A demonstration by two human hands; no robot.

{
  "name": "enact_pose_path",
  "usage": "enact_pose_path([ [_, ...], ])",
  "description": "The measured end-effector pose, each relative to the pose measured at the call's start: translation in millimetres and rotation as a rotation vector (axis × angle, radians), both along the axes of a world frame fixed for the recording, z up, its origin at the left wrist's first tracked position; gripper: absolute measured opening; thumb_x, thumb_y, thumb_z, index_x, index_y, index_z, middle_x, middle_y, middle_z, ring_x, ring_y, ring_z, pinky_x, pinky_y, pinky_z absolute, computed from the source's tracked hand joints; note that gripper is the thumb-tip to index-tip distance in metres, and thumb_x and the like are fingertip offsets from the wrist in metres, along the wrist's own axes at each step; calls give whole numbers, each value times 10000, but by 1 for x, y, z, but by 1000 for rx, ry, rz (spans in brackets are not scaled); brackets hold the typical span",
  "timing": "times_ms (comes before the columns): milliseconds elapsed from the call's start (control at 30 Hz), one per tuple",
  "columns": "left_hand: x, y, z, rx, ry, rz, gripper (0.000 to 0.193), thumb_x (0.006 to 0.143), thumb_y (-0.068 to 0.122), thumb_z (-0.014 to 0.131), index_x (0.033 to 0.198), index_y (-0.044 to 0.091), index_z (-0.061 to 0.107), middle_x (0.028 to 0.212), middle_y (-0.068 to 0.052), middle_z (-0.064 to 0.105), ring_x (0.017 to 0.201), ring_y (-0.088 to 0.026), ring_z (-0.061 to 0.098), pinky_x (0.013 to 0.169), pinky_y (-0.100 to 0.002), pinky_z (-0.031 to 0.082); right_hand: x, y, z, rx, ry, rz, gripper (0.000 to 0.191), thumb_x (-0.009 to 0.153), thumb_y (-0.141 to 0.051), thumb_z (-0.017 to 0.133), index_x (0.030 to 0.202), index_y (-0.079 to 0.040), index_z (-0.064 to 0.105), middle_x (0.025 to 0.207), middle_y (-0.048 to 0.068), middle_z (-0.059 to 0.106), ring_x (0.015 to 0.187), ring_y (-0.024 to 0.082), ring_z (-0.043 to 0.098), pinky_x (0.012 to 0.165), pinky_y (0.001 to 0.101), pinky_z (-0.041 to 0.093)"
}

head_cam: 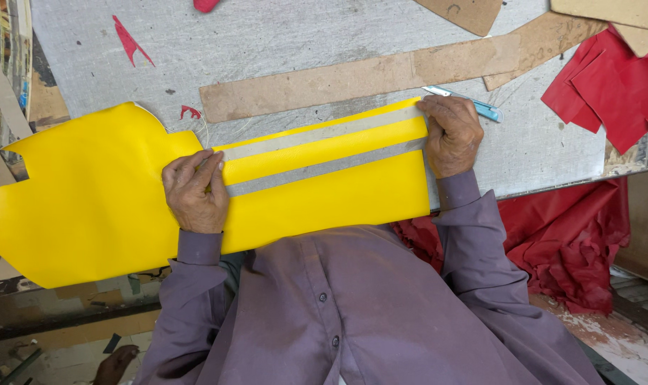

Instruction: The person uses a utility knife and a wooden straightedge to cut a long strip from a yellow sheet on a worktable. They repeatedly align the straightedge, score the material, and peel away the cut strip to produce a narrower piece.

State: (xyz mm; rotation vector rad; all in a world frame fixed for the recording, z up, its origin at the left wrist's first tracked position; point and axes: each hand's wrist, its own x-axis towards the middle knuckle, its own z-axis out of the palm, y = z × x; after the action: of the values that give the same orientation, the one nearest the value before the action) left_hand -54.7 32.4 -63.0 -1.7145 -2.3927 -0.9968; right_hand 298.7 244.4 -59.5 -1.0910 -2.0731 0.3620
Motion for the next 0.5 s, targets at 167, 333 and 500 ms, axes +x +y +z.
enact_pose_path([
  [167, -7, 0, 0, 21, -50, -17, 215, 912, -19, 709, 1086, 72, 796, 1138, -103, 745, 1071, -344, 631, 1001, -436, 506, 5, -3, -10, 34, -30, 35, 275, 906, 127, 688, 1097, -42, 791, 1142, 128, 756, 1106, 325, 690, 991, 422, 569],
  [333, -33, -11, 6, 20, -199, -87, 308, 939, 1, 660, 1235, 59, 723, 1213, -126, 734, 1107, -334, 654, 1027, -430, 501, 12, -9, -29, 33, -102, 140, 296, 857, 37, 727, 1142, -17, 786, 1208, 140, 757, 1090, 302, 654, 1005, 371, 521],
  [500, -36, -17, 10, 5, -259, -92, 349, 953, 11, 663, 1295, 70, 697, 1248, -94, 733, 1096, -298, 656, 1012, -385, 519, 24, -6, -50, -62, -49, 177, 314, 949, 38, 742, 1257, -21, 759, 1295, 150, 686, 1181, 259, 662, 1044, 324, 535],
])
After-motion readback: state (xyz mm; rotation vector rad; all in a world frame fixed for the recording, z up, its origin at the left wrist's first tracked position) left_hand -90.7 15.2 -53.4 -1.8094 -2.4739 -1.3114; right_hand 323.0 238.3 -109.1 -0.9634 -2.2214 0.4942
